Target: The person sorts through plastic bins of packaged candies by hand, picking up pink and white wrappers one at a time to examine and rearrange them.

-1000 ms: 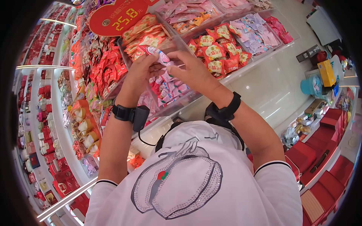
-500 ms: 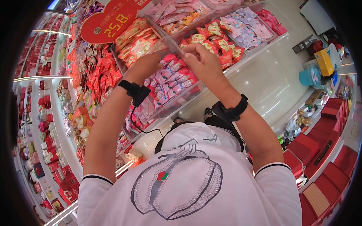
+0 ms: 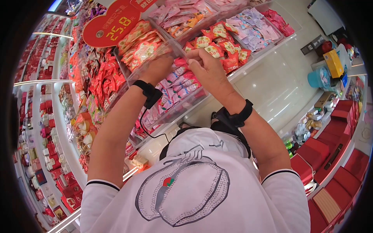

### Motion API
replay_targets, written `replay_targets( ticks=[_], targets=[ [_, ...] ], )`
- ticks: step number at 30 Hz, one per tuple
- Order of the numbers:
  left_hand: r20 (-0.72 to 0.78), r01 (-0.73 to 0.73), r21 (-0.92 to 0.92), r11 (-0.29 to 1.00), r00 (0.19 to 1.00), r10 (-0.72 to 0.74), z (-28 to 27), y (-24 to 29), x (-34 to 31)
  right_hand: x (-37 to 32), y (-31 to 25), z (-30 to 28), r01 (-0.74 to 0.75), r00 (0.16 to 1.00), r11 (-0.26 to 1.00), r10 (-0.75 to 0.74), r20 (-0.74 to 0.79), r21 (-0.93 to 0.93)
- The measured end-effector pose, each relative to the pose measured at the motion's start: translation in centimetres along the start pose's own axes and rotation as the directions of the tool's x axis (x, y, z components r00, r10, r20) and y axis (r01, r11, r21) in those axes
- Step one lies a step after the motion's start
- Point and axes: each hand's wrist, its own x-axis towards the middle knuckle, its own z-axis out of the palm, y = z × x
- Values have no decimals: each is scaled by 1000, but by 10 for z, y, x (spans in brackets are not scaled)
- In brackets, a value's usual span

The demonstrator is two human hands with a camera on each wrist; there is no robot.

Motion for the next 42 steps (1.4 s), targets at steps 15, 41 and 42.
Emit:
replay_targets(
  ticks=[15, 41, 42],
  targets=[
    [-70, 313, -722, 617, 854, -516, -147, -8, -146, 6, -1, 26, -19, 991, 1000, 17, 136, 12],
    [34, 659, -42, 751, 752, -658, 119, -97, -321, -8, 1, 86, -26, 999, 967, 20, -28, -252],
    [44, 680, -107, 725, 732, -680, 109, -100, -319, -6, 1, 87, -6, 1000, 966, -2, -30, -258]
  ],
)
